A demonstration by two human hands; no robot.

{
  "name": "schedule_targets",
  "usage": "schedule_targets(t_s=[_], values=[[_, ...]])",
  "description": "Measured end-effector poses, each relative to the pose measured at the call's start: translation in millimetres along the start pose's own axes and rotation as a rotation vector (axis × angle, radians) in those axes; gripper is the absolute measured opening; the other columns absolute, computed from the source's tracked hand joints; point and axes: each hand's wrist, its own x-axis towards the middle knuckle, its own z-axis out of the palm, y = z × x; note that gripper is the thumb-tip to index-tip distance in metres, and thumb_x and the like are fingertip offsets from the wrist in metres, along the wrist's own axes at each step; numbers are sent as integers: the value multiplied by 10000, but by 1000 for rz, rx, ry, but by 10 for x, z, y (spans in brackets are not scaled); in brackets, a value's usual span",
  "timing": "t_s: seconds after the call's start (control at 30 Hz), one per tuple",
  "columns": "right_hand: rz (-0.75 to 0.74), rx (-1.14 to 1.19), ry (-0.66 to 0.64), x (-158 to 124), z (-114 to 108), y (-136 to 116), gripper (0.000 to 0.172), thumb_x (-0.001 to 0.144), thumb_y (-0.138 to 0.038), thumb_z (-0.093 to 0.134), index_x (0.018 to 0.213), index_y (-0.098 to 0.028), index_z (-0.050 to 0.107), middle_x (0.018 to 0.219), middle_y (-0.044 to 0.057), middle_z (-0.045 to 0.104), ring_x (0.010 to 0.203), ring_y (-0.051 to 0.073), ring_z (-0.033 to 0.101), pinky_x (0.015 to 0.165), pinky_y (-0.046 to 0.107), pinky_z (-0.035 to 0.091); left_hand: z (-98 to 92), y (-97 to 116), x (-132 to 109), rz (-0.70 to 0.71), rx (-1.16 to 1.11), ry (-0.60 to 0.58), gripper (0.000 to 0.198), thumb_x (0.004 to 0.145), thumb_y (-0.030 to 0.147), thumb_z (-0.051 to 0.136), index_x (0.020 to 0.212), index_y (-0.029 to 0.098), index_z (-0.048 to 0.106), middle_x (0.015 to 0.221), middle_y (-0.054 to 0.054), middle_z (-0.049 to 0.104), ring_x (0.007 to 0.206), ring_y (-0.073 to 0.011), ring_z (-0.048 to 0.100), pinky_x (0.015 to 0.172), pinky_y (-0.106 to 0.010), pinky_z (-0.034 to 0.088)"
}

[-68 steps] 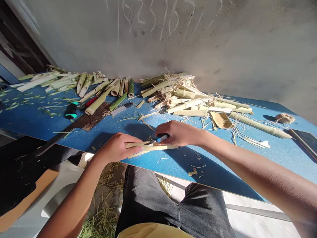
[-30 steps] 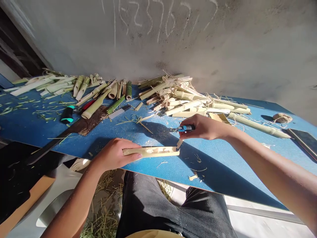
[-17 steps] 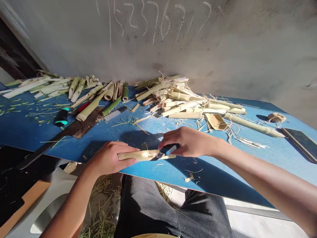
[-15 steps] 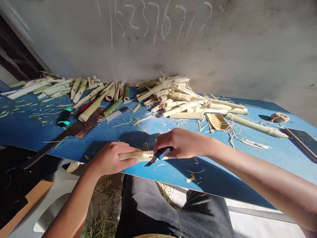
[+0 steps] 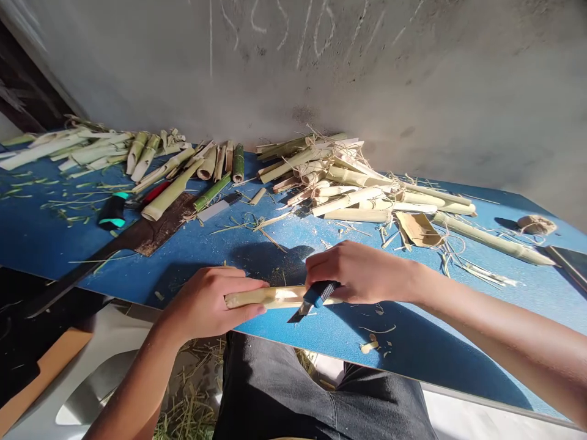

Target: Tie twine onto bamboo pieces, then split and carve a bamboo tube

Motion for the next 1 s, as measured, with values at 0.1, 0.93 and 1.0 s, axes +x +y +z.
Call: schedule_targets(t_s=[0.1,0.93,1.0], values=[[62,96,15,-194,-21,30,208,907,-112,663,1052,-221,763,1006,23,737,823,161,652,687,289,415,6,-4,-19,7,11,35,275,928,377,745,1146,227,822,913,-32,823,758,-173,749,694,-289,562],[1173,-581,349,-1126,9,438,215,890,-398,580,1005,-271,710,716,39,699,610,234,600,559,303,346,40,-21,-62,35,152,151,315,1003,458,647,1199,253,783,929,-29,729,768,-157,720,702,-263,556],[1136,-630,315,-1064,13,431,172,905,-369,575,923,-244,693,705,57,685,621,236,585,565,309,336,45,-28,-63,35,154,140,314,999,454,653,1196,246,783,933,-27,725,774,-156,717,712,-267,552]])
